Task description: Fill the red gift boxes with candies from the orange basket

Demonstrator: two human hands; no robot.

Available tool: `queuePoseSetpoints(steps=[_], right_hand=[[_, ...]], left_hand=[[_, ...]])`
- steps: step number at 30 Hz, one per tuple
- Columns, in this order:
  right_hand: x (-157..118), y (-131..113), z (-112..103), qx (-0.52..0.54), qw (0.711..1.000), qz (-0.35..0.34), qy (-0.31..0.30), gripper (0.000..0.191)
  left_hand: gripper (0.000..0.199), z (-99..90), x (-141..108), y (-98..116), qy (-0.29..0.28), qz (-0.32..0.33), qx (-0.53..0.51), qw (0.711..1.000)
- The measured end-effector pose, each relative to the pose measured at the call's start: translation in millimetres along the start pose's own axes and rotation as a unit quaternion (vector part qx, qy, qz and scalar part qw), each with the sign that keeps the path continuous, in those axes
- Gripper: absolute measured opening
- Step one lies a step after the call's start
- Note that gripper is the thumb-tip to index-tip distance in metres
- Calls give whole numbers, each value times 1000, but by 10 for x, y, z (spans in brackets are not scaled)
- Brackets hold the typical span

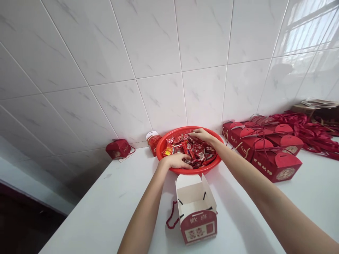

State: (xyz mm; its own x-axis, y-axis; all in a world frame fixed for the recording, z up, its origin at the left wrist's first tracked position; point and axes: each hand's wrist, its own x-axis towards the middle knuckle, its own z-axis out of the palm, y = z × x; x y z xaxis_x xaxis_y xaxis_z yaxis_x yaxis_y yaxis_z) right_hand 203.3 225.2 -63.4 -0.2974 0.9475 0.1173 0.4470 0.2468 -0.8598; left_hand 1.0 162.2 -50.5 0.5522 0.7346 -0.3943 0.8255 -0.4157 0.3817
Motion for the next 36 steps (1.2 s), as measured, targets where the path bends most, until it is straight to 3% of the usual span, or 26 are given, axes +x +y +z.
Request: queuePoseSetpoints(steps=[2,4,9,14,19,23,31,36], right_hand=[[-18,-3,-16,109,993,10,41,39],[-13,7,-21,127,990,20,64,40],[94,94,-30,96,982,21,160,34],[128,177,-60,14,974,54,219,30],[58,137,-61,-38,978,76,191,29],[31,117,-49,-59,982,84,161,26],[48,151,-30,-85,993,76,23,41],[10,120,-17,-66,995,56,-44,41]], left_hand=[[69,10,14,-13,6,0,-7,1000],[70,20,30,-28,10,-3,-9,1000],[67,42,59,-58,28,1,-7,1000],[49,55,54,-47,49,-13,-39,998],[40,86,84,-72,76,-11,-89,993],[43,84,98,-96,63,-15,-70,995],[56,43,88,-72,4,0,-52,999],[56,42,80,-65,21,14,-54,998]])
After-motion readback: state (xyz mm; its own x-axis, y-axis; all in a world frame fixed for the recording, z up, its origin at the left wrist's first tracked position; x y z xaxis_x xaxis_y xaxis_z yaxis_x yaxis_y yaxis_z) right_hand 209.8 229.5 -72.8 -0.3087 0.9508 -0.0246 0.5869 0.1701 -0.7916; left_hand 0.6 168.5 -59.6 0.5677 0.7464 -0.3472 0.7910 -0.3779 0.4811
